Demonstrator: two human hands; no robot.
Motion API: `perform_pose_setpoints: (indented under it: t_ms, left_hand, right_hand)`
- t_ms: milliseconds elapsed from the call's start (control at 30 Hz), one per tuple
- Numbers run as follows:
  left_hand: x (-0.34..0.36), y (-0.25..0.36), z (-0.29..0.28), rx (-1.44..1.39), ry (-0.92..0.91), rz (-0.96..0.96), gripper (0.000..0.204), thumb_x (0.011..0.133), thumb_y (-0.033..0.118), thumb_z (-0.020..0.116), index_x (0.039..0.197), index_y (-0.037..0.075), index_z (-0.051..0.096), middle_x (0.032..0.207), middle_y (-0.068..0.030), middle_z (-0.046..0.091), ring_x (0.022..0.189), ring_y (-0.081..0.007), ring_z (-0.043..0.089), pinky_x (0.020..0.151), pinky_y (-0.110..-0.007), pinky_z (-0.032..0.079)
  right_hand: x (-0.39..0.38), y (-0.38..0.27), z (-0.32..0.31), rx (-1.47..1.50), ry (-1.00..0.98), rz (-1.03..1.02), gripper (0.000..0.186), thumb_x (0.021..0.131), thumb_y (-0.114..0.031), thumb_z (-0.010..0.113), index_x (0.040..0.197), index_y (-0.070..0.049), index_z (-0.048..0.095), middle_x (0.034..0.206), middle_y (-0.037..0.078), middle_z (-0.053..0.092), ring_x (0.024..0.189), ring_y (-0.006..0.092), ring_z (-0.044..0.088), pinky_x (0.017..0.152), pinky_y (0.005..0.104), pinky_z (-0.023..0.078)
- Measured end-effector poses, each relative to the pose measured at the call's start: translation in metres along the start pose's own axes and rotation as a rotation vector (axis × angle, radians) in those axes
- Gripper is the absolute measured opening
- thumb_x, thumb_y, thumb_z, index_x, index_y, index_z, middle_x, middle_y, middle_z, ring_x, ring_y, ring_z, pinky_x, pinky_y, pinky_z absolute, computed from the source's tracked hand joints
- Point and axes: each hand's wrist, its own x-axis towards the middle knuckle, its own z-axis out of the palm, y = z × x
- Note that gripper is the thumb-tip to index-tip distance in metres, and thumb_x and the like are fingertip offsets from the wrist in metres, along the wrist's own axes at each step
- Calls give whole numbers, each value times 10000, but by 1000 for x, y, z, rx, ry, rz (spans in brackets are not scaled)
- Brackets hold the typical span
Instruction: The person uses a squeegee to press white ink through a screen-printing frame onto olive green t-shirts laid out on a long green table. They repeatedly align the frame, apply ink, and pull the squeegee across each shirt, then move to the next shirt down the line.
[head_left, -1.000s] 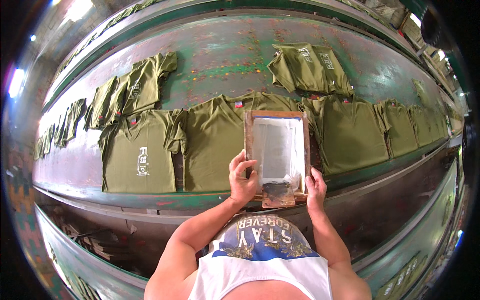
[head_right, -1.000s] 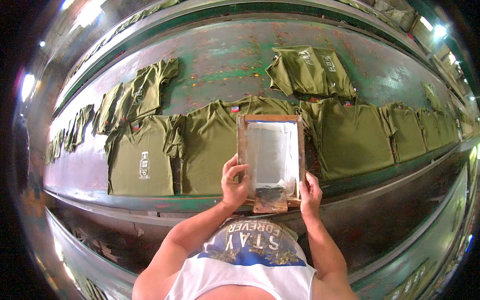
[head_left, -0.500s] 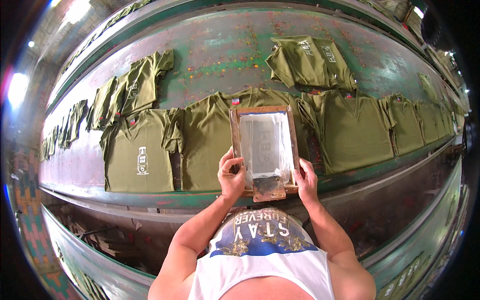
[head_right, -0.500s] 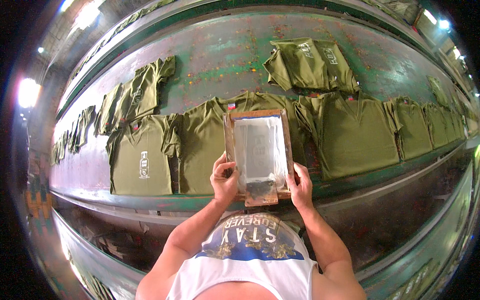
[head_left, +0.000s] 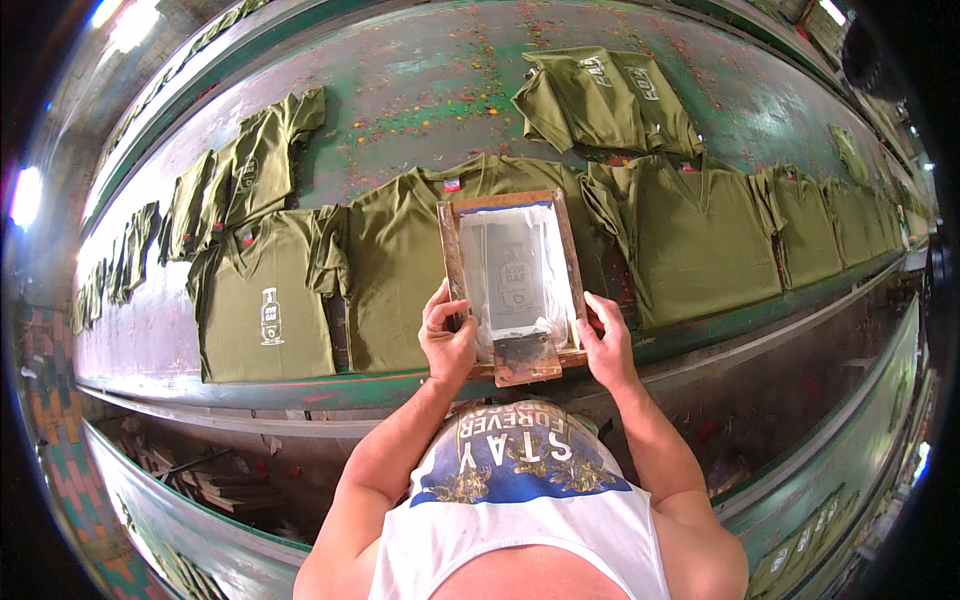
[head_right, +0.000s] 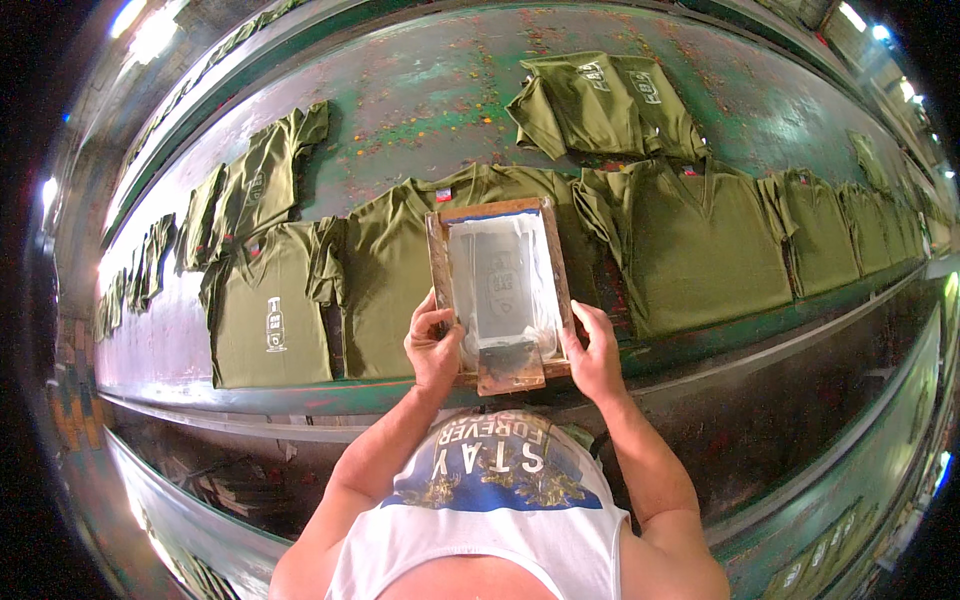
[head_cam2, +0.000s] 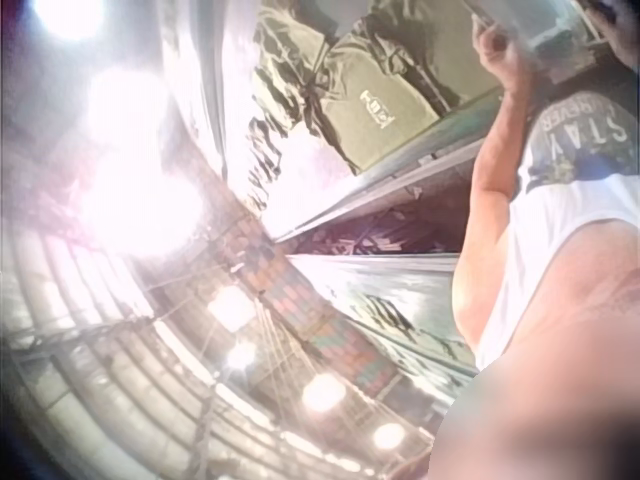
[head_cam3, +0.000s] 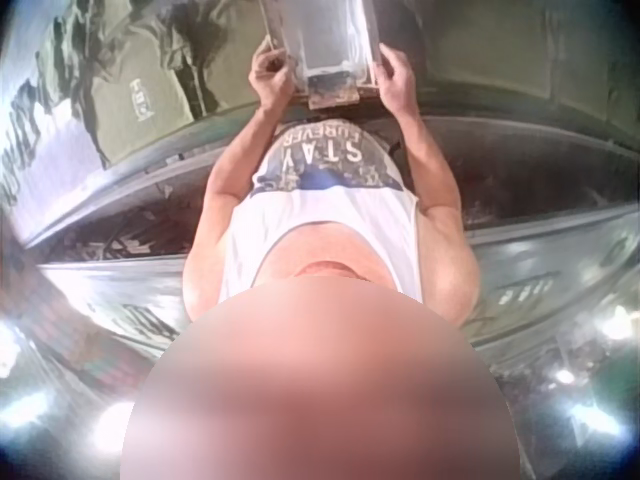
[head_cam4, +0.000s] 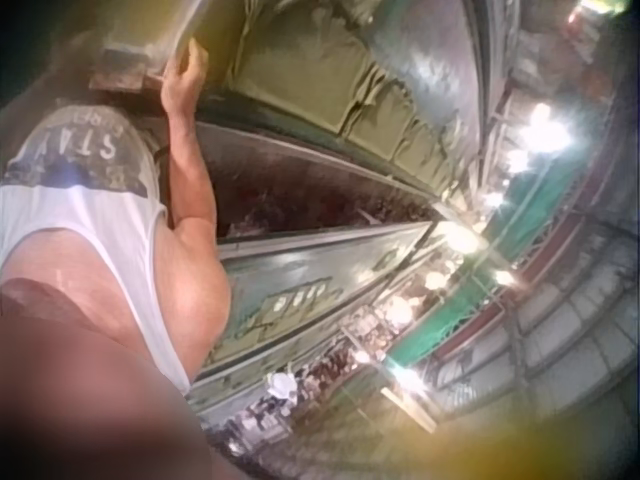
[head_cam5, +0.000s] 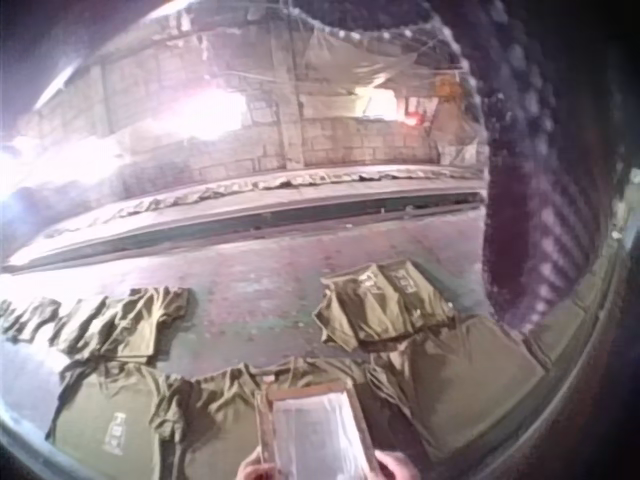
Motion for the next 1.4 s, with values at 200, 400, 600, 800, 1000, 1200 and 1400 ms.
perform_pose_setpoints:
  t_ms: [200, 400, 600, 800, 1000, 1200, 1400]
  left_hand:
    - [1, -8, -2, 100, 14, 13, 230, 859, -120, 763, 1047, 13, 756, 1577, -195, 665, 1351, -219, 680, 1083, -334, 547]
    - [1, -6, -4, 100, -9, -59, 279, 862, -82, 744, 1100, 56, 791, 1539, -191, 671, 1423, -282, 645, 1191, -394, 506]
    - [10, -1, 4, -177, 65, -146, 383, 1000, -48, 736, 1376, 15, 706, 1482, -165, 689, 1307, -191, 686, 1113, -328, 555]
    - [30, 27, -8, 59, -39, -318, 634, 964, -68, 739, 1568, 29, 572, 1398, -143, 686, 1098, -165, 709, 947, -330, 619]
    - [48, 53, -9, 204, -83, -414, 760, 861, -23, 802, 1586, 25, 579, 1392, -109, 692, 983, -158, 666, 877, -352, 626]
    - [52, 61, -9, 302, -115, -427, 785, 847, -26, 814, 1592, 33, 574, 1390, -113, 703, 971, -158, 686, 868, -365, 640]
    - [54, 59, -10, 287, -120, -458, 786, 842, -5, 815, 1591, 36, 580, 1333, -120, 696, 997, -167, 712, 861, -362, 642]
  right_hand:
    - [-20, -67, -9, -234, -412, -429, 394, 855, -36, 850, 1244, -22, 785, 1308, 119, 731, 1240, 348, 681, 1081, 484, 575]
    - [-7, -76, 10, -327, -344, -482, 348, 873, 6, 739, 1217, -19, 778, 1194, 111, 738, 1136, 322, 703, 1037, 453, 584]
    - [28, -76, 15, -250, -452, -355, 396, 843, 96, 621, 1202, -1, 758, 1154, 168, 741, 1132, 393, 685, 1040, 495, 573]
    - [4, -76, 3, -230, -463, -357, 391, 847, 92, 627, 1204, 3, 758, 1204, 160, 727, 1154, 393, 677, 1044, 497, 572]
    - [-9, -62, 24, -286, -325, -450, 332, 958, -42, 651, 1261, 17, 772, 1302, 147, 702, 1279, 356, 669, 1116, 472, 553]
    - [53, -38, 51, -335, -250, -494, 392, 890, 52, 646, 1255, -1, 777, 1253, 143, 737, 1222, 364, 695, 1069, 479, 590]
    - [145, -40, 57, -302, -292, -441, 410, 872, 108, 595, 1221, 14, 787, 1175, 188, 772, 1155, 392, 716, 1057, 486, 587]
